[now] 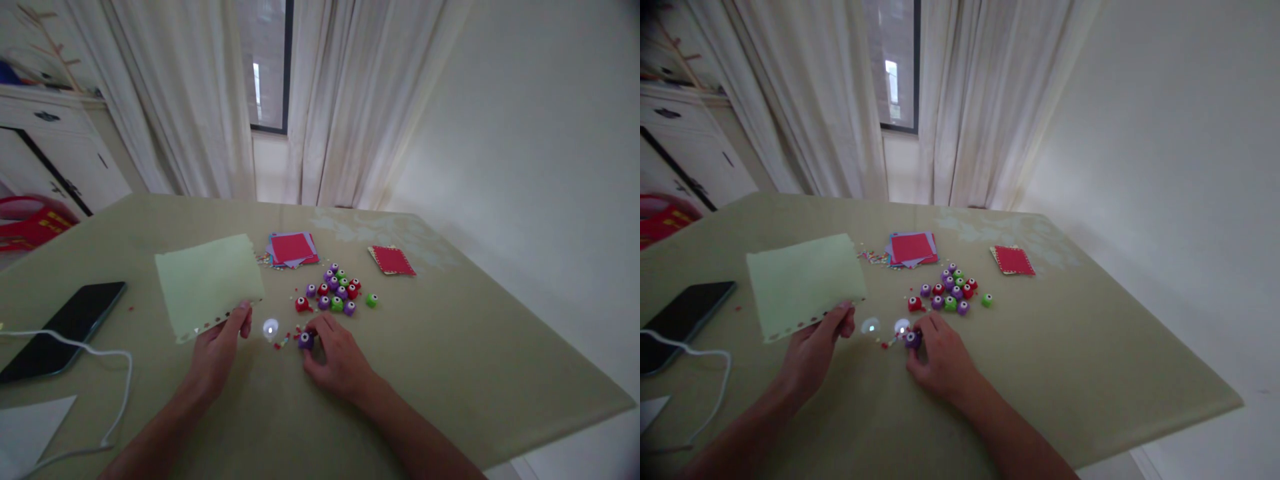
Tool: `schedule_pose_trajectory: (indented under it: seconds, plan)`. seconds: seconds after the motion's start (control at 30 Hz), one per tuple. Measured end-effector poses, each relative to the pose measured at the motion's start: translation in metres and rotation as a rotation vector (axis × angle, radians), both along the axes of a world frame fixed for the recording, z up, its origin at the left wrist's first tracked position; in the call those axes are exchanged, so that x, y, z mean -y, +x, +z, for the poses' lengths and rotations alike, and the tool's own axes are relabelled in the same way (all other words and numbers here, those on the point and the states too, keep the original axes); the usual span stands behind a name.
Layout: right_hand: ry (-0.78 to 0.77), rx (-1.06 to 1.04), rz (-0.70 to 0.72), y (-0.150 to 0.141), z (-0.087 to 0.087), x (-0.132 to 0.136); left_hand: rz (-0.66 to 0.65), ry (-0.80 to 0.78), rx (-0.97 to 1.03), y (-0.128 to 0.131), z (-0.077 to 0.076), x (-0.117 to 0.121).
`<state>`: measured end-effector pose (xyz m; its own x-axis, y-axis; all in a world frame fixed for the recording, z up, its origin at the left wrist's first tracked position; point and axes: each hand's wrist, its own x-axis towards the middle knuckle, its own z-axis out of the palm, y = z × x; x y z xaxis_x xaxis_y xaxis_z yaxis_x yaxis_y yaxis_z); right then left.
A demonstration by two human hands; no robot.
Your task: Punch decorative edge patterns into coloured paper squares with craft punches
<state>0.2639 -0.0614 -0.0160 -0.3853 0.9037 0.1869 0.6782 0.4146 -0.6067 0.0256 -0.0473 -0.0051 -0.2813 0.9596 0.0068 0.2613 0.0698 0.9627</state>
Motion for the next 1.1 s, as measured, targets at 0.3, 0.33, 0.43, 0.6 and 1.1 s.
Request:
schedule_pose_trajectory:
  seconds: [0.3,0.33,0.43,0.6,1.1]
  plan:
    - [0.020,0.210,-0.218,0.003,-0.002,-0.005,0.022,-0.066,0.017,-0.002,0.009,-0.002]
    - [0.015,0.220,-0.236,0.001,-0.003,-0.005,0.023,-0.070,0.019,-0.002,0.009,-0.002]
    - [0.023,0.149,-0.205,-0.004,-0.007,-0.005,0.008,-0.074,0.027,-0.003,0.006,-0.002]
    - [0.077,0.047,-0.121,-0.011,-0.006,-0.002,-0.031,-0.073,0.017,-0.004,0.007,-0.003]
    - [0.244,0.229,0.071,-0.028,-0.011,-0.014,0.013,-0.124,-0.034,-0.005,0.004,-0.008]
